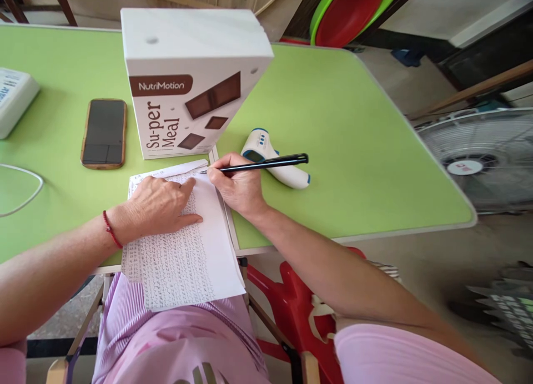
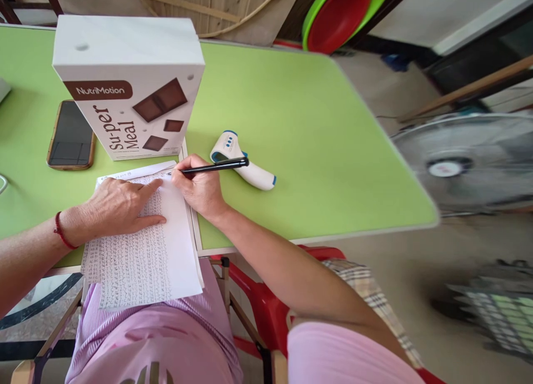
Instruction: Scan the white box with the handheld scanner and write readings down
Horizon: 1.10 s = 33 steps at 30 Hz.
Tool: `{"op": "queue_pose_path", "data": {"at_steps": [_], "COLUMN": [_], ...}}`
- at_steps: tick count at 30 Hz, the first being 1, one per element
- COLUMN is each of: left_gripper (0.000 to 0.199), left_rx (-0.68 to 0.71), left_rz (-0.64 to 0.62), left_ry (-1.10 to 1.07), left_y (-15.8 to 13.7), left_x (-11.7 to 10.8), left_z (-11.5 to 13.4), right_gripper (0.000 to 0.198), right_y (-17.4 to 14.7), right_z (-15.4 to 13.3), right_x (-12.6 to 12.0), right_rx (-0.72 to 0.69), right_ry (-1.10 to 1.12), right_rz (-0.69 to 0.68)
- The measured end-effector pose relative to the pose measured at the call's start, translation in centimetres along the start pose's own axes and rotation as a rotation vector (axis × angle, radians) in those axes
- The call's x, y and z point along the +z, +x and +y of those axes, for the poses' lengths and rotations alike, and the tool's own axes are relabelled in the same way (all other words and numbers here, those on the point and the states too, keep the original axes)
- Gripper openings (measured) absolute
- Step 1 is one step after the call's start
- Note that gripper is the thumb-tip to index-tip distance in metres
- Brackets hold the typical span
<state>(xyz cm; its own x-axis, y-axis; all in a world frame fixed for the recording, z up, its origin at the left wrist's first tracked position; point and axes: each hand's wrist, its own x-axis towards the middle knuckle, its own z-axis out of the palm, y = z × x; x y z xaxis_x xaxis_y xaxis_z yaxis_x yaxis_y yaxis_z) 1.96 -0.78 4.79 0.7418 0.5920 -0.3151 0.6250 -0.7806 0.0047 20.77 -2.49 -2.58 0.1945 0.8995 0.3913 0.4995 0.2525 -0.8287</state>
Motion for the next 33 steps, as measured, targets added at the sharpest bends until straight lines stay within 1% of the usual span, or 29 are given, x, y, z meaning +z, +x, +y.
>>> {"op": "queue_pose_path", "data": {"at_steps": [15, 22, 33], "left_gripper": [0.065, 0.066, 0.066], "left_rx": [-0.004, -0.006, -0.003], "left_rz": [-0.004, 0.007, 0.017], "left_ry": [0.001, 0.022, 0.036], "left_y": [-0.05, 0.14, 0.15], "left_x": [-0.06, 0.02, 0.31], "left_z": [0.02, -0.01, 0.01], "right_gripper": [0.010, 0.010, 0.013], "right_y": [0.03, 0.08, -0.03], "right_z": [-0.09, -0.28, -0.27], "right_x": [0.18, -0.01, 0.03], "right_rx": [-0.042, 0.015, 0.030], "right_ry": [0.011, -0.021, -0.021], "right_rz": [0.001, -0.044, -0.026]}}
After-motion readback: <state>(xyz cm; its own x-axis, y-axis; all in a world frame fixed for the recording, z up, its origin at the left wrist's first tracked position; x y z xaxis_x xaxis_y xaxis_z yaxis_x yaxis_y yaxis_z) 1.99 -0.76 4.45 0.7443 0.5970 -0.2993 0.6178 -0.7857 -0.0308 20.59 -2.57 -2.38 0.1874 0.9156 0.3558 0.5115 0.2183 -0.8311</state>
